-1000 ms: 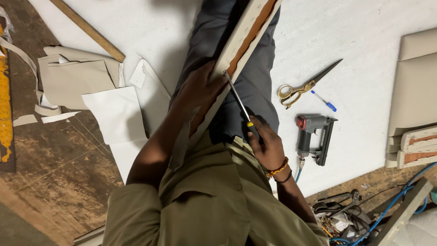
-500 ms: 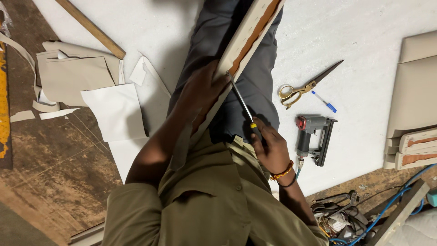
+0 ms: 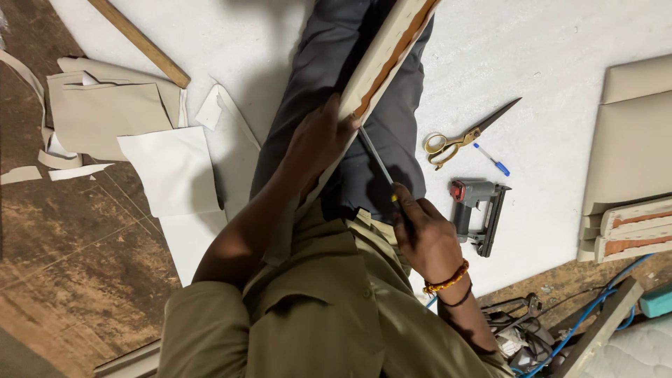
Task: The person sits on the floor and upholsters a long wooden furniture frame, pressing fabric over the frame edge and driving staples with a pneumatic nail gun. They use a screwdriver to tuck fabric at the edge, then trim excess fabric with scissors and press the covered strip by hand.
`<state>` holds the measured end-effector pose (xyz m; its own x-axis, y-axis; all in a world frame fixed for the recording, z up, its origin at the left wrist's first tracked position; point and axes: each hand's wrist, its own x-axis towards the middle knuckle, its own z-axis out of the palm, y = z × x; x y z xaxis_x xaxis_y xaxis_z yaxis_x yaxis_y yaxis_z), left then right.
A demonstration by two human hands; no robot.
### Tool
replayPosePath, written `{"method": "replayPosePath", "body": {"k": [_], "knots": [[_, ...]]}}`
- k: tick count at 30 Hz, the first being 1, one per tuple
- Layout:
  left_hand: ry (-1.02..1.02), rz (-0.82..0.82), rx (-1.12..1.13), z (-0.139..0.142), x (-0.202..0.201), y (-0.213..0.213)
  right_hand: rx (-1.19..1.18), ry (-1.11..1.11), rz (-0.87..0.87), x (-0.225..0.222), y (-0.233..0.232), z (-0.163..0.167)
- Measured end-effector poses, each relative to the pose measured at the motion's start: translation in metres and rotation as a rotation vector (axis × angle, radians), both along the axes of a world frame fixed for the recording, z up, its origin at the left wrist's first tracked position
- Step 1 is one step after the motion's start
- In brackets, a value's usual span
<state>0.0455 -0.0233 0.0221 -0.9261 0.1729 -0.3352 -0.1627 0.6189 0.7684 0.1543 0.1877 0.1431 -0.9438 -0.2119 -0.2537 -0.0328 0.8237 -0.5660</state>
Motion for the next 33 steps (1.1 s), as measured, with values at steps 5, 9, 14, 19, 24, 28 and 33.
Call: {"method": "replayPosePath", "body": {"k": [5, 9, 14, 19, 24, 28, 33], "knots": [[0.132, 0.014, -0.085, -0.006, 0.005, 0.005, -0.01, 0.02, 0.023, 0.001, -0.004, -0.006], [0.109, 0.016, -0.075, -0.008, 0.008, 0.006, -0.006, 0.098, 0.035, 0.014, -0.006, -0.026], [0.092, 0.022, -0.087, -0.01, 0.009, 0.006, -0.226, -0.011, -0.156, 0.032, -0.011, -0.07], [0.091, 0.057, -0.059, -0.018, 0.009, 0.004, -0.234, 0.202, -0.086, 0.048, -0.016, -0.104], [0.095, 0.067, -0.071, -0.029, 0.013, 0.004, -0.407, 0.087, -0.213, 0.054, -0.017, -0.116], [0.182, 0.092, -0.042, -0.036, 0.013, 0.004, -0.185, 0.173, -0.119, 0.055, -0.02, -0.124], [0.14, 0.084, 0.033, -0.038, 0.012, 0.001, -0.584, 0.046, -0.245, 0.058, -0.021, -0.13]]}}
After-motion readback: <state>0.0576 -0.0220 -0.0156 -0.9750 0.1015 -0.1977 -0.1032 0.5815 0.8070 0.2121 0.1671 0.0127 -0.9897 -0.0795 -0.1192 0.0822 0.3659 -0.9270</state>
